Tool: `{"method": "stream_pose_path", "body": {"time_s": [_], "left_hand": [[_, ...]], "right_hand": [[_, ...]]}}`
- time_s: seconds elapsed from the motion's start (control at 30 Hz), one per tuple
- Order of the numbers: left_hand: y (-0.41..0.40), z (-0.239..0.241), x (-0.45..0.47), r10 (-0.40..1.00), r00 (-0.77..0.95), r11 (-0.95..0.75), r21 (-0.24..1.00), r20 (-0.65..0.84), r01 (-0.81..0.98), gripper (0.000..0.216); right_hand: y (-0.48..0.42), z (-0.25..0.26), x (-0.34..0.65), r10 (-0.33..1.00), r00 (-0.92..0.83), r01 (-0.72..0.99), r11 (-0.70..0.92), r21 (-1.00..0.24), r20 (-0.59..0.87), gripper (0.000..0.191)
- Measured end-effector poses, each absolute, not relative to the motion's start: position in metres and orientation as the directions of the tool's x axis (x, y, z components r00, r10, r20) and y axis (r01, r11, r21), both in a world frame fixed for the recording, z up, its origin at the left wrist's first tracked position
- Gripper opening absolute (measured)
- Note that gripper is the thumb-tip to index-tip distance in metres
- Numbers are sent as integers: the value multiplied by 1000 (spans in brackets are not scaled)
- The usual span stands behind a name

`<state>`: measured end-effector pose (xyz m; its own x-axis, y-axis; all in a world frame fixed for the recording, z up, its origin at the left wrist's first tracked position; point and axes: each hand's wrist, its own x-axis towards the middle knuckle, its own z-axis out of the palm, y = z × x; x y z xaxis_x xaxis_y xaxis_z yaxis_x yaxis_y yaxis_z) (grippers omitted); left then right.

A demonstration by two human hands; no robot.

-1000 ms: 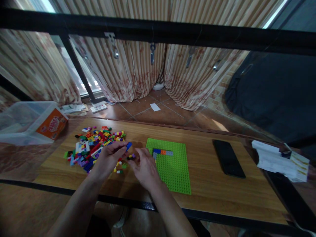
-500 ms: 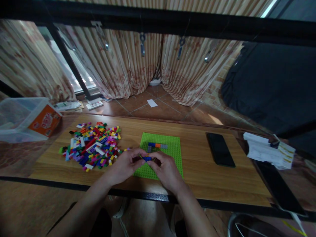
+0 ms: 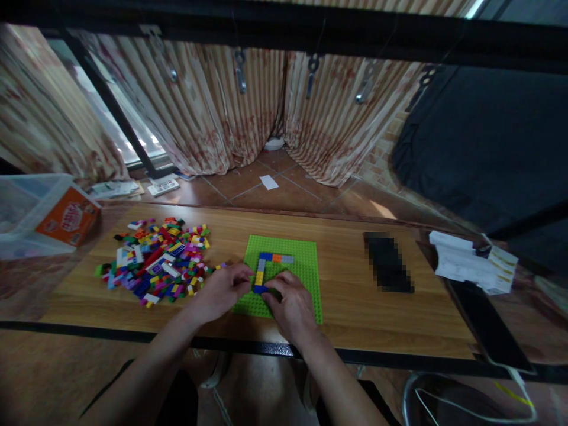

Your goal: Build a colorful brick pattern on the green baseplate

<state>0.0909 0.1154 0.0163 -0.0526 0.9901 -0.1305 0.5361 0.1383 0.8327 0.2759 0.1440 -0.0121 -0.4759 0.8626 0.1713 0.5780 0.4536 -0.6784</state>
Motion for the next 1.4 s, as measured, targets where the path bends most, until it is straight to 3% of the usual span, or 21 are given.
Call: {"method": "stream_pose_path", "body": {"time_s": [0.3, 0.7, 1.1, 1.3, 1.4], "left_hand": [[119, 11, 99, 973, -150, 226, 834, -173, 503, 8], [128, 15, 102, 943, -240, 325, 790, -230, 521, 9], [134, 15, 99, 944, -197, 328, 711, -264, 621, 8], [129, 9, 98, 962, -194, 269, 786, -192, 556, 9], [131, 9, 93, 958, -120, 286, 827, -261, 483, 8]], "right_hand": [[144, -13, 276, 846, -505, 581, 481, -656, 173, 10], [145, -14, 273, 861, -487, 569, 442, -693, 149, 8], [152, -6, 268, 889, -458, 660, 338, -671, -2, 6], [147, -6, 268, 896, -443, 640, 343, -687, 34, 9], [149, -5, 272, 894, -447, 586, 309, -749, 20, 13]]}}
